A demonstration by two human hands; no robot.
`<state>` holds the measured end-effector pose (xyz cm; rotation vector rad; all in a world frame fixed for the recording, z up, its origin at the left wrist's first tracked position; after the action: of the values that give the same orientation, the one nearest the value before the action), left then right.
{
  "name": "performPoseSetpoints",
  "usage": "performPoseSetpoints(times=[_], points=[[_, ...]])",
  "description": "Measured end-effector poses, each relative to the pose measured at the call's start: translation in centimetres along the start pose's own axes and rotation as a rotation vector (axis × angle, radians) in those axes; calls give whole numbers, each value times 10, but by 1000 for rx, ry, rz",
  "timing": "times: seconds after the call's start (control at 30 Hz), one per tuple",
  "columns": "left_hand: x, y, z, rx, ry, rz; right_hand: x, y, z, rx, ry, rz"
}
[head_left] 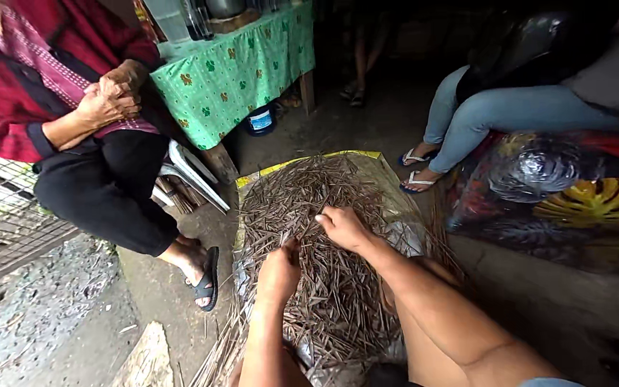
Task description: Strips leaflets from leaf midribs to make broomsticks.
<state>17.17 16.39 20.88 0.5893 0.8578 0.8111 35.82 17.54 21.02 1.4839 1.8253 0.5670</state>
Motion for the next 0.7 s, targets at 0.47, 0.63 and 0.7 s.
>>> performPoseSetpoints(times=[0.47, 0.63, 0.7], points=[[2, 2, -1, 6, 41, 26, -12, -33, -15, 195, 127, -184], [3, 2, 3, 27, 39, 46, -8, -25, -14, -38, 122, -148], [2, 1, 5, 52, 41, 49, -6, -15, -10, -70, 30, -74]])
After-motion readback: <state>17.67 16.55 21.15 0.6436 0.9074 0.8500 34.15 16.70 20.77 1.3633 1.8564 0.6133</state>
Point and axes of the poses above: each hand's wrist, its own x-axis towards the middle knuckle, its own y-axis out of the back of the hand, z = x × y, the point moved 2 cm from there along x, towards the middle knuckle, and after that the axes turned 9 degrees about -z, right-handed, at the moved point
